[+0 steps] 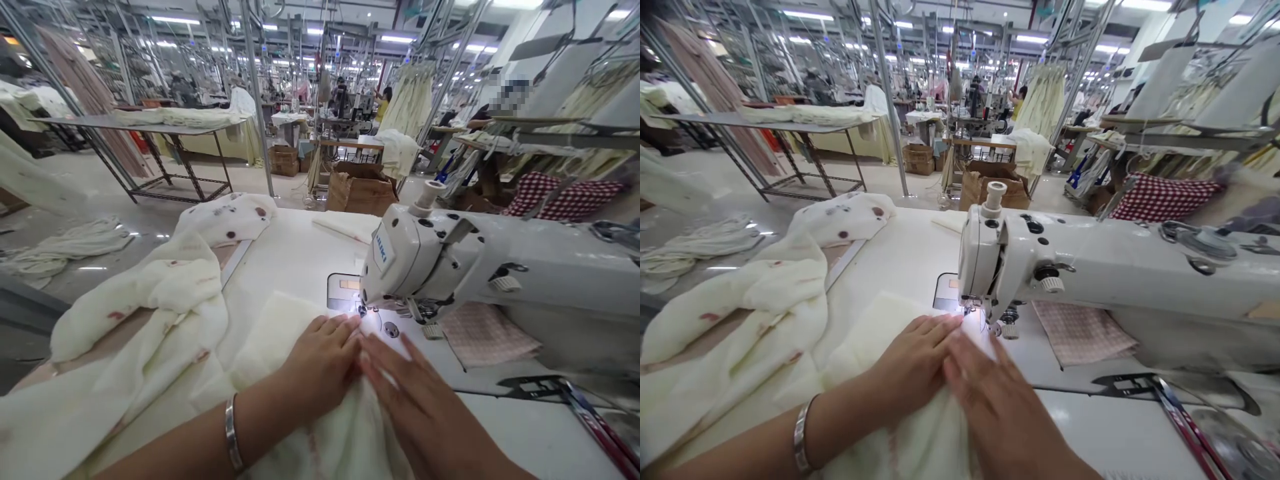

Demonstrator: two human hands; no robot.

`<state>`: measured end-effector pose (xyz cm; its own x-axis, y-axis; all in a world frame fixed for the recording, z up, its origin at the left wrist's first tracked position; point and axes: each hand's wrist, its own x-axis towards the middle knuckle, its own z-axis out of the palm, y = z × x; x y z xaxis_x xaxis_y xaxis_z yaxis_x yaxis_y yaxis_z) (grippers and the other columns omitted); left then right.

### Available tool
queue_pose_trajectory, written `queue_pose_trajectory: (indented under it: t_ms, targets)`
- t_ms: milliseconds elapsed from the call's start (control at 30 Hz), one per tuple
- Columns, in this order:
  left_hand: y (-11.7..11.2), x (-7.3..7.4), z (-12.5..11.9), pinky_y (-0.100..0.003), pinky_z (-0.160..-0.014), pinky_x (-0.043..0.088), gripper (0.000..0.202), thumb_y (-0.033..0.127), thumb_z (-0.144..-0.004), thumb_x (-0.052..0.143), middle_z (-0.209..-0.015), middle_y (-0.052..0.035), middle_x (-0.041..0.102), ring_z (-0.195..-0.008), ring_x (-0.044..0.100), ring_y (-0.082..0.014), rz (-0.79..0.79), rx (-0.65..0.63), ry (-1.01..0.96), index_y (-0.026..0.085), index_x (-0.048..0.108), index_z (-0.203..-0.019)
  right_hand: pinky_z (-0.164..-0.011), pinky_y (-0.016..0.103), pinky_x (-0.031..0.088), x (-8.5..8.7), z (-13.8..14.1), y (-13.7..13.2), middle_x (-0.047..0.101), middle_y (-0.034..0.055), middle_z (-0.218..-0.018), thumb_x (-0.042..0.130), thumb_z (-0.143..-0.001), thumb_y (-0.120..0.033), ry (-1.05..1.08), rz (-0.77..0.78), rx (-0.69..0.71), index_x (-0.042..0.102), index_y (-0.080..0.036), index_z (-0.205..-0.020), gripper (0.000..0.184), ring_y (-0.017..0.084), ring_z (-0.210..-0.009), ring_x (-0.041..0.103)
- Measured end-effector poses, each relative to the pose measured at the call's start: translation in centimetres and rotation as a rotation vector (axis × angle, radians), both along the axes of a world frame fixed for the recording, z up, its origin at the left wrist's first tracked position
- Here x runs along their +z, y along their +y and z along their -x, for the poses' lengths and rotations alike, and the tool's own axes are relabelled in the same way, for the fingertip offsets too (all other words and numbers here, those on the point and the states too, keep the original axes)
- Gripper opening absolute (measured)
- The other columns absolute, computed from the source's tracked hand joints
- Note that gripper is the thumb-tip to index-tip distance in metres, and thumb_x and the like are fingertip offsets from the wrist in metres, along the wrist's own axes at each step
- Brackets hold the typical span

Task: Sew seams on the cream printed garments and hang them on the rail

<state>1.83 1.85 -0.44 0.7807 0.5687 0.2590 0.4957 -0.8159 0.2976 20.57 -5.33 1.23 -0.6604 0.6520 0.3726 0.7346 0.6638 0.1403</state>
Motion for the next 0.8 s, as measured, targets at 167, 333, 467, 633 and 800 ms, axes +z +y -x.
queue_pose_trajectory:
  t_ms: [167,333,467,633,800]
  targets:
    - [0.4,-0.1,0.1,-0.046,-0.109,0.024,0.037,0.032,-0.091,0.041,-0.137,-0.0108,0.042,-0.129,0.034,-0.0253,0.011,0.016,0.05,0.016,0.045,-0.124,-0.08,0.051,0.051,-0.3,-1.0,0.8,0.057,0.0189,-0.12,0.042,-0.089,-0.03,-0.081,-0.017,-0.195,0.055,-0.008,-0.117,0.037,0.031,-0.104,0.058]
    - [0.3,0.2,-0.2,-0.047,-0.108,0.026,0.034,0.028,-0.09,0.044,-0.136,-0.0137,0.043,-0.129,0.035,-0.0257,0.005,0.009,0.053,0.014,0.046,-0.121,-0.093,0.049,0.046,0.0,-1.0,0.5,0.053,0.0167,-0.127,0.042,-0.087,-0.016,-0.042,-0.068,-0.119,0.053,-0.006,-0.119,0.035,0.028,-0.118,0.049]
    - [0.4,0.2,-0.3,-0.047,-0.107,0.027,0.033,0.028,-0.091,0.043,-0.136,-0.0138,0.043,-0.128,0.036,-0.0261,0.006,0.009,0.048,0.014,0.047,-0.121,-0.094,0.043,0.048,-0.8,-0.7,0.1,0.043,0.0129,-0.136,0.043,-0.09,-0.025,-0.041,0.143,-0.168,0.044,-0.007,-0.13,0.044,0.025,-0.125,0.042]
    - [0.6,0.4,-0.3,-0.048,-0.107,0.027,0.033,0.031,-0.091,0.044,-0.135,-0.0143,0.044,-0.129,0.035,-0.0268,0.009,-0.016,0.062,0.015,0.048,-0.12,-0.1,0.049,0.04,-2.5,-2.7,0.0,0.036,0.0084,-0.141,0.043,-0.091,-0.036,-0.017,0.284,-0.235,0.034,-0.016,-0.137,0.052,0.025,-0.129,0.034]
    - [1.3,0.3,-0.5,-0.049,-0.107,0.027,0.032,0.034,-0.091,0.043,-0.135,-0.0135,0.044,-0.127,0.038,-0.0269,0.012,-0.013,0.061,0.016,0.048,-0.117,-0.099,0.052,0.039,-1.9,-3.2,0.9,0.041,0.0129,-0.137,0.04,-0.092,-0.038,-0.047,0.29,-0.222,0.037,-0.01,-0.135,0.051,0.026,-0.126,0.04]
